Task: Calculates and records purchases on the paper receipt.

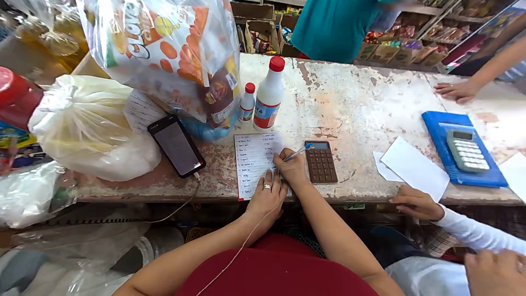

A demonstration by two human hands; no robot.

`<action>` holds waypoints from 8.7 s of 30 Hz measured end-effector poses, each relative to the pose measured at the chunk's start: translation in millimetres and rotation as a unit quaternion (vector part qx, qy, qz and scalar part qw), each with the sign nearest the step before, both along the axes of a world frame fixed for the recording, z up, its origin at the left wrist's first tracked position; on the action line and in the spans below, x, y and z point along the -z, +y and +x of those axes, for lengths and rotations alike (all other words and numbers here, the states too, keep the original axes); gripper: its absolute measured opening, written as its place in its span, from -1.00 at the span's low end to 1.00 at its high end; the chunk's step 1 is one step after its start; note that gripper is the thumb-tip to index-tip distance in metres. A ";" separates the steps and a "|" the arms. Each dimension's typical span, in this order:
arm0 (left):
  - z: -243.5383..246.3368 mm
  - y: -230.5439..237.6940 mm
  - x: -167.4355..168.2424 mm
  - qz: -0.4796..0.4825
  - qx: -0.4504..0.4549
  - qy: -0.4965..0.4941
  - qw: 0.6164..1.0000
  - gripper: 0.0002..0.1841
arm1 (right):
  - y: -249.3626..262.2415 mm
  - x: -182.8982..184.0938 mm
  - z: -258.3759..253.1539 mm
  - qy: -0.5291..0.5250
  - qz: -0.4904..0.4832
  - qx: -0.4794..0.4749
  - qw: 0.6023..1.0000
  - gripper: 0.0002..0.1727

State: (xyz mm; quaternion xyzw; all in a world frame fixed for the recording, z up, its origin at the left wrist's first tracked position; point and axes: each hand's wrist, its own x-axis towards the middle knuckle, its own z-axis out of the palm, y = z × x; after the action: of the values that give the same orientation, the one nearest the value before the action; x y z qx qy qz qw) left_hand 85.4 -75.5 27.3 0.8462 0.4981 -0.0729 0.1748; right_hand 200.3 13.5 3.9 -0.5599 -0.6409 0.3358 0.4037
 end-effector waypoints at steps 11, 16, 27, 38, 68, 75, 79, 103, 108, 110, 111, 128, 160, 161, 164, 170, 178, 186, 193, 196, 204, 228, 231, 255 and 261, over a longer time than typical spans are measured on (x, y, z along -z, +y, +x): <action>0.2 -1.1 1.9 0.019 0.005 0.011 1.000 -0.12 | 2.8 -0.3 -0.7 0.018 -0.005 0.004 1.000 -0.61; 0.3 -1.8 2.2 0.020 0.002 0.010 1.000 -0.10 | 2.6 0.4 -1.3 0.035 0.002 0.002 0.999 -0.60; -0.2 -2.3 0.4 0.011 -0.001 0.002 1.000 -0.09 | -3.0 -1.1 -1.6 0.042 0.011 0.003 0.999 -0.64; -8.0 -3.9 3.6 0.026 -0.002 -0.055 0.998 -0.19 | -9.1 -1.9 -0.7 -0.069 0.021 -0.019 0.997 -0.69; 0.7 -1.4 -0.5 0.018 -0.020 -0.044 0.999 -0.15 | 12.1 -3.0 17.9 -0.049 -0.036 0.025 0.998 -0.65; 2.9 2.3 -4.7 -0.007 -0.010 0.001 1.000 -0.11 | 5.6 -0.6 15.1 -0.028 -0.011 0.000 1.000 -0.61; 4.3 2.7 -5.1 -0.003 -0.005 0.015 1.000 -0.12 | 2.8 -2.0 14.3 -0.012 -0.019 -0.015 1.000 -0.60; 2.7 3.0 -0.6 0.037 0.004 0.015 0.999 -0.17 | 2.3 -4.5 13.9 -0.011 -0.012 -0.014 1.000 -0.62; 2.4 2.7 -0.1 0.040 0.003 0.015 0.999 -0.16 | 3.0 -2.7 13.3 0.000 -0.024 0.002 1.000 -0.63; 2.5 3.1 0.0 0.041 0.004 0.015 0.999 -0.16 | 3.3 -1.7 13.6 -0.003 -0.017 0.002 1.000 -0.63; 2.6 3.1 -0.3 0.039 0.005 0.016 0.999 -0.16 | 3.3 -1.8 13.7 -0.005 -0.015 -0.002 1.000 -0.62; 0.3 2.0 -1.3 0.028 0.003 0.006 1.000 -0.14 | 3.2 -4.0 12.1 -0.010 -0.017 -0.005 1.000 -0.64; -21.6 6.0 21.6 0.146 0.011 -0.175 0.974 -0.50 | 18.3 9.7 20.6 0.215 0.027 0.002 0.976 -0.78; -21.8 5.8 21.9 0.150 0.011 -0.177 0.973 -0.51 | 18.1 9.9 20.9 0.216 0.026 0.002 0.976 -0.78; -25.3 5.2 24.7 0.171 0.011 -0.198 0.965 -0.57 | 17.9 9.7 20.9 0.215 0.027 -0.001 0.976 -0.80; -41.5 -3.1 -0.2 0.023 -0.154 -0.176 0.972 -0.19 | 17.2 9.0 21.1 0.217 0.037 -0.013 0.975 -0.82; -42.4 -0.6 -2.1 -0.014 -0.152 -0.161 0.975 -0.16 | 16.1 9.6 23.1 0.189 0.035 -0.015 0.981 -0.86; -32.9 -5.7 -8.8 -0.027 -0.147 -0.124 0.981 -0.28 | 16.8 8.9 26.6 0.232 0.026 -0.016 0.972 -0.89; -18.7 -19.4 6.4 0.048 -0.055 -0.098 0.992 -0.35 | 3.8 -17.4 24.3 0.297 -0.033 -0.039 0.953 -0.68; -16.7 -18.4 0.8 0.023 -0.047 -0.066 0.996 -0.31 | -1.7 -15.8 5.8 0.162 -0.050 -0.105 0.980 -0.72; -15.6 -19.3 4.1 0.070 -0.023 -0.027 0.997 -0.32 | -6.4 -4.1 -0.6 0.028 0.004 -0.053 0.998 -0.63; -4.7 -13.9 3.7 0.079 0.003 0.009 0.997 -0.23 | -6.3 -2.7 -2.5 -0.021 -0.012 -0.042 0.999 -0.62; -3.7 -13.2 5.0 0.079 0.004 0.004 0.997 -0.22 | -6.9 -3.1 -2.3 -0.027 -0.011 -0.045 0.999 -0.62; -2.4 -13.0 5.3 0.073 0.003 0.009 0.997 -0.18 | -8.1 -0.2 0.9 0.012 -0.012 -0.031 0.999 -0.60; -2.2 -13.6 4.0 0.065 0.004 0.010 0.998 -0.19 | -9.0 -0.7 -0.4 0.008 -0.011 -0.026 1.000 -0.58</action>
State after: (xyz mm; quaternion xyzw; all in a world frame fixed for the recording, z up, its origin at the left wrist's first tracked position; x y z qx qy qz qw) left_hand 83.2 -89.1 23.3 0.8567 0.5004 -0.0495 0.1147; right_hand 199.9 4.5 4.7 -0.5450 -0.6478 0.3580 0.3940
